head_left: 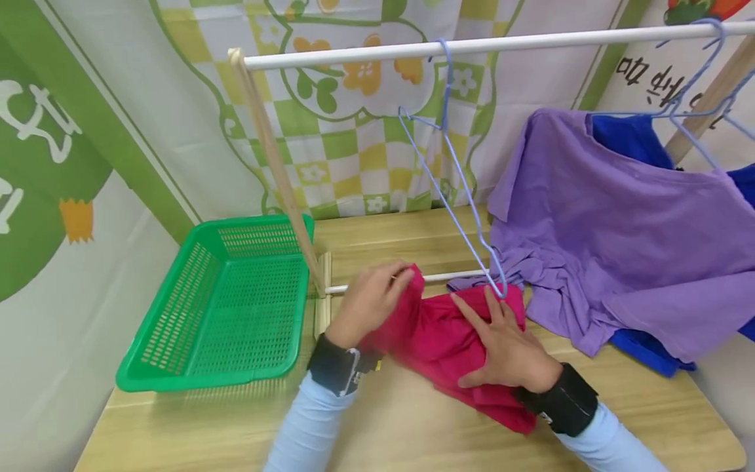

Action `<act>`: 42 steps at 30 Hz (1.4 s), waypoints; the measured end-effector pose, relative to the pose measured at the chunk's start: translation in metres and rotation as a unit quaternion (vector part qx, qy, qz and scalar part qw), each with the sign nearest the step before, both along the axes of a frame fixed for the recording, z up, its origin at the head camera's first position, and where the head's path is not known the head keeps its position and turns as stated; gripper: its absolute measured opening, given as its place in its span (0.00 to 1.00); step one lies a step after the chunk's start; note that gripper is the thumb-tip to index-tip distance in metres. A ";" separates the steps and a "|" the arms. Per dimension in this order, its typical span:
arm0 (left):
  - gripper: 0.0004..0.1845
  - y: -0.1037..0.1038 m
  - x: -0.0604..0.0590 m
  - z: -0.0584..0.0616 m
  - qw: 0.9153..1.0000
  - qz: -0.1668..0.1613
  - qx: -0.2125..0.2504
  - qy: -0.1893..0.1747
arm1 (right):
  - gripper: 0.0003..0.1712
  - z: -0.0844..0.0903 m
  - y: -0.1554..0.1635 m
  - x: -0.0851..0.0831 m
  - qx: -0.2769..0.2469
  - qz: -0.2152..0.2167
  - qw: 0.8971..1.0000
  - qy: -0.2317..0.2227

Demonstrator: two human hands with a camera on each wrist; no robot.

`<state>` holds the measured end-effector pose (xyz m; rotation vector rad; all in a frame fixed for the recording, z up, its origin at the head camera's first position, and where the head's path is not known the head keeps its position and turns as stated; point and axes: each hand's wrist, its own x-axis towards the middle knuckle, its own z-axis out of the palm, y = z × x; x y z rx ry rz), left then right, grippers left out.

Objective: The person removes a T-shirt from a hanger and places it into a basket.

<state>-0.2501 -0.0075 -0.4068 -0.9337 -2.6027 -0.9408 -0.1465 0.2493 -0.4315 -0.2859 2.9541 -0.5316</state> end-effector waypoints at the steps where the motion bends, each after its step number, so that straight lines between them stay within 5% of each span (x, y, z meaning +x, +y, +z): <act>1: 0.25 0.007 0.000 -0.012 0.997 -0.023 -0.061 -0.044 | 0.77 -0.009 -0.003 -0.003 0.010 0.001 1.000 -0.018; 4: 0.48 0.021 0.011 -0.042 0.961 -0.060 -0.217 -0.160 | 0.72 -0.027 -0.009 -0.006 0.022 0.002 0.998 -0.056; 7: 0.60 0.029 0.026 -0.063 0.933 -0.039 -0.306 -0.184 | 0.63 -0.034 -0.013 -0.006 0.014 0.005 0.998 -0.059; 11: 0.47 0.037 0.038 -0.078 0.943 0.011 -0.323 -0.079 | 0.53 -0.034 -0.016 -0.004 0.009 0.001 0.999 -0.041; 15: 0.30 0.043 0.042 -0.082 0.947 0.022 -0.318 0.025 | 0.46 -0.031 -0.018 -0.002 0.013 -0.008 1.000 -0.020; 19: 0.27 0.030 0.043 -0.062 0.960 0.020 -0.277 0.037 | 0.40 -0.020 -0.031 -0.008 -0.006 0.013 1.000 0.027; 23: 0.31 0.003 0.048 -0.030 0.976 0.043 -0.211 0.020 | 0.38 -0.005 -0.057 -0.011 -0.088 0.031 0.992 0.084; 29: 0.32 -0.050 0.066 0.025 0.992 0.117 -0.034 0.017 | 0.25 0.019 -0.119 -0.015 -0.281 0.047 0.949 0.131; 33: 0.30 -0.085 0.081 0.049 0.982 0.161 0.076 0.057 | 0.22 0.035 -0.166 -0.020 -0.412 0.074 0.900 0.123; 38: 0.23 -0.129 0.093 0.075 0.952 0.215 0.128 0.176 | 0.23 0.051 -0.230 -0.036 -0.516 0.151 0.826 0.170; 40: 0.23 -0.148 0.089 0.079 0.946 0.219 0.119 0.205 | 0.26 0.054 -0.252 -0.049 -0.510 0.182 0.819 0.192; 42: 0.30 -0.169 0.082 0.080 0.954 0.230 0.074 0.176 | 0.33 0.054 -0.269 -0.066 -0.465 0.201 0.845 0.172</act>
